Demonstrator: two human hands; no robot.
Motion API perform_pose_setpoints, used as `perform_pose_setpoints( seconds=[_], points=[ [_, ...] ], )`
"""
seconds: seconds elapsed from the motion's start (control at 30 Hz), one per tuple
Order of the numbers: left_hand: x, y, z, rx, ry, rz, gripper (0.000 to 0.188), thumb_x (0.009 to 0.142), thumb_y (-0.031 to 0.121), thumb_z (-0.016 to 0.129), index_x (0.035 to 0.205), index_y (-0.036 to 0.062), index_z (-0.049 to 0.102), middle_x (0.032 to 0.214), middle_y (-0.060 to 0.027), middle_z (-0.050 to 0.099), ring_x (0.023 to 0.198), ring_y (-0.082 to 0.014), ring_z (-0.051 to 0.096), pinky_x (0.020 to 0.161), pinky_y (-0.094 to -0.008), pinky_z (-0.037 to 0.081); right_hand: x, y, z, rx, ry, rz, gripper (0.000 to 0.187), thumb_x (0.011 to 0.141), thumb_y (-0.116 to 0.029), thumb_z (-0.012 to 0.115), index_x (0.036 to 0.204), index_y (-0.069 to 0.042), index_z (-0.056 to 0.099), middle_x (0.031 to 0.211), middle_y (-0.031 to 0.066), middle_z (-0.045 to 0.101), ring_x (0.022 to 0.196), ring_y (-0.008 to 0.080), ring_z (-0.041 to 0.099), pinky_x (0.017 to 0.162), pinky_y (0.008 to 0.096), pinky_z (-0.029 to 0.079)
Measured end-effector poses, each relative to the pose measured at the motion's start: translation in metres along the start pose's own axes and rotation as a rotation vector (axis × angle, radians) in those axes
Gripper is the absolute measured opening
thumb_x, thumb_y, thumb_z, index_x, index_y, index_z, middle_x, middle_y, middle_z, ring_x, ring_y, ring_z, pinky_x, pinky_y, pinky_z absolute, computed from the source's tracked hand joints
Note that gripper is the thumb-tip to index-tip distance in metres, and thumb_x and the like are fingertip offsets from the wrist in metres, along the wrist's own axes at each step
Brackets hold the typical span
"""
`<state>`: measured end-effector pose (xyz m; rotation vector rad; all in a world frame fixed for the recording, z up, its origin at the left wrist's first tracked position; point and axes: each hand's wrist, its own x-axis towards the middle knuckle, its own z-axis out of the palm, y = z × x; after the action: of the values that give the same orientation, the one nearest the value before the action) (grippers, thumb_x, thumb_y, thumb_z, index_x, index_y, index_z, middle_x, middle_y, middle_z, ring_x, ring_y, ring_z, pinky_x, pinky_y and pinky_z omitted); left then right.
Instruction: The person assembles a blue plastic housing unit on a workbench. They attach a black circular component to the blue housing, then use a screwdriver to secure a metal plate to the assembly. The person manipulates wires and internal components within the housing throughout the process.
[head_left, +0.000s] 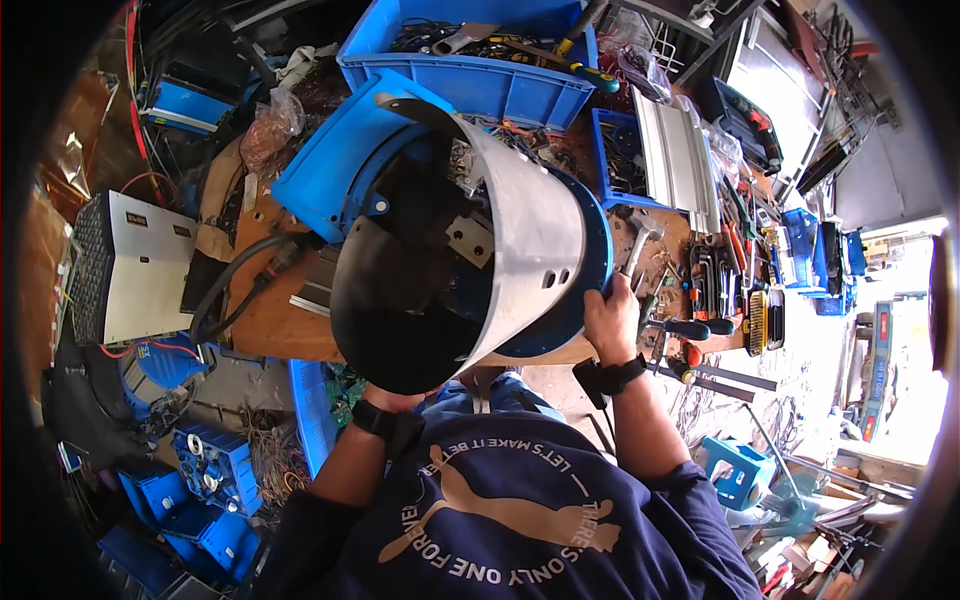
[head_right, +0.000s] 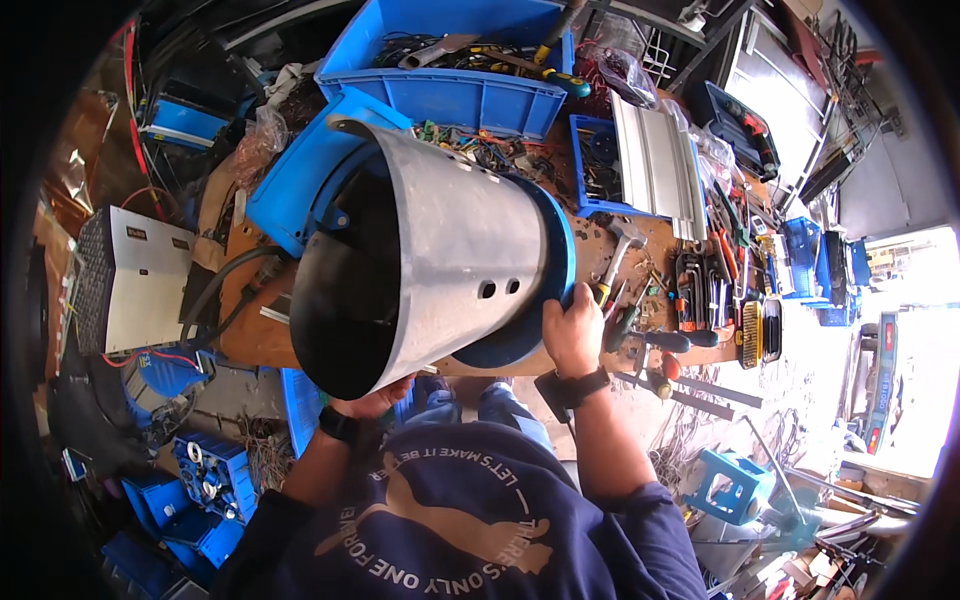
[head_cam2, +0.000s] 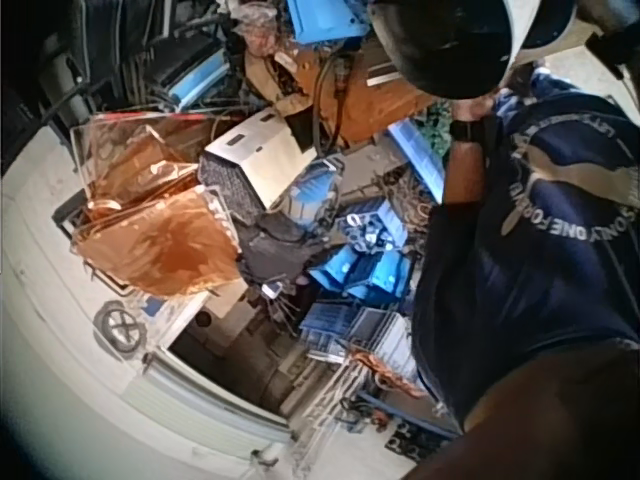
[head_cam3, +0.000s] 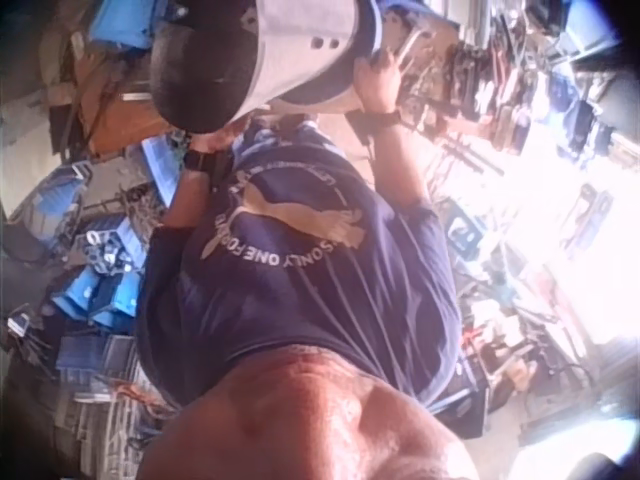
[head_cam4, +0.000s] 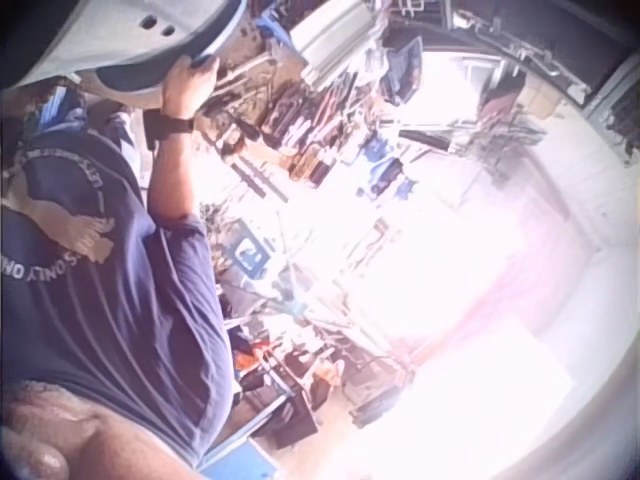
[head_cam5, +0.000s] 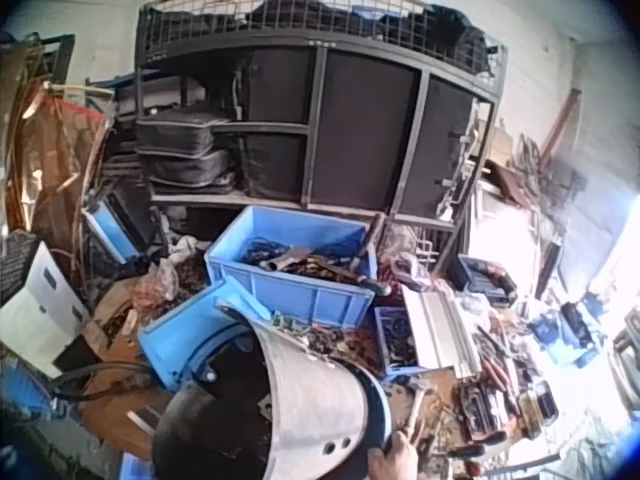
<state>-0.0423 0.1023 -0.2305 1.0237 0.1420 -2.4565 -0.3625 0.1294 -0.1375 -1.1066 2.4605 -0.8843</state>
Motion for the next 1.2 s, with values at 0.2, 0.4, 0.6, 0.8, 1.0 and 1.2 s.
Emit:
perform_pose_setpoints(
  seconds=[0.2,0.4,0.6,0.8,1.0,1.2],
  points=[
    [-0.012,0.016,-0.004,0.463,-0.108,0.028,0.037,0.092,0.031,0.057,0.112,0.0005,0.06,0.092,-0.0187,0.067,0.083,-0.0282,0.068,0.074,-0.043,0.058,0.0,0.0,0.001,-0.038,0.012,-0.001,0.024,0.073,-0.017,0.053,0.083,0.004,0.053,0.079,0.0284,0.058,0.078,0.0474,0.057,0.071,0.0505,0.045],
    [-0.008,0.008,-0.002,0.188,-0.172,0.215,0.038,0.096,0.03,0.05,0.123,0.0028,0.054,0.116,-0.0109,0.061,0.109,-0.022,0.058,0.09,-0.0382,0.05,0.002,0.002,0.002,-0.012,0.036,-0.044,0.022,0.072,-0.016,0.052,0.079,0.005,0.055,0.069,0.0225,0.057,0.062,0.0366,0.055,0.064,0.0439,0.045],
    [0.034,0.013,-0.013,0.036,-0.125,0.504,0.034,0.097,0.027,0.049,0.12,0.0037,0.055,0.115,-0.0101,0.061,0.106,-0.0195,0.058,0.087,-0.0351,0.05,0.003,0.002,0.0,-0.035,0.028,-0.062,0.024,0.072,-0.017,0.052,0.08,0.005,0.055,0.066,0.0183,0.056,0.059,0.0311,0.053,0.059,0.0411,0.043],
    [0.048,0.015,-0.012,0.024,-0.087,0.604,0.03,0.097,0.025,0.048,0.117,0.0046,0.056,0.111,-0.0091,0.062,0.1,-0.0174,0.059,0.081,-0.0321,0.05,0.007,0.011,0.002,-0.041,-0.006,-0.04,0.023,0.073,-0.015,0.051,0.082,0.006,0.056,0.067,0.017,0.057,0.059,0.0264,0.054,0.058,0.0379,0.044],
    [0.047,0.016,-0.015,0.213,-0.083,0.715,0.027,0.096,0.023,0.048,0.115,0.0055,0.057,0.107,-0.0081,0.062,0.094,-0.0153,0.061,0.075,-0.0291,0.051,0.007,0.003,-0.002,-0.032,-0.054,0.043,0.025,0.073,-0.017,0.052,0.086,0.004,0.058,0.078,0.0248,0.06,0.074,0.0418,0.059,0.072,0.0455,0.047],
    [0.036,0.022,0.005,-0.298,-0.045,0.527,0.018,0.096,0.021,0.048,0.103,0.0091,0.059,0.091,-0.0038,0.063,0.073,-0.0095,0.059,0.056,-0.0219,0.047,0.015,0.002,-0.004,-0.107,-0.013,0.009,0.025,0.074,-0.015,0.051,0.089,0.005,0.057,0.083,0.0272,0.061,0.079,0.044,0.058,0.074,0.0479,0.045]
  ],
)
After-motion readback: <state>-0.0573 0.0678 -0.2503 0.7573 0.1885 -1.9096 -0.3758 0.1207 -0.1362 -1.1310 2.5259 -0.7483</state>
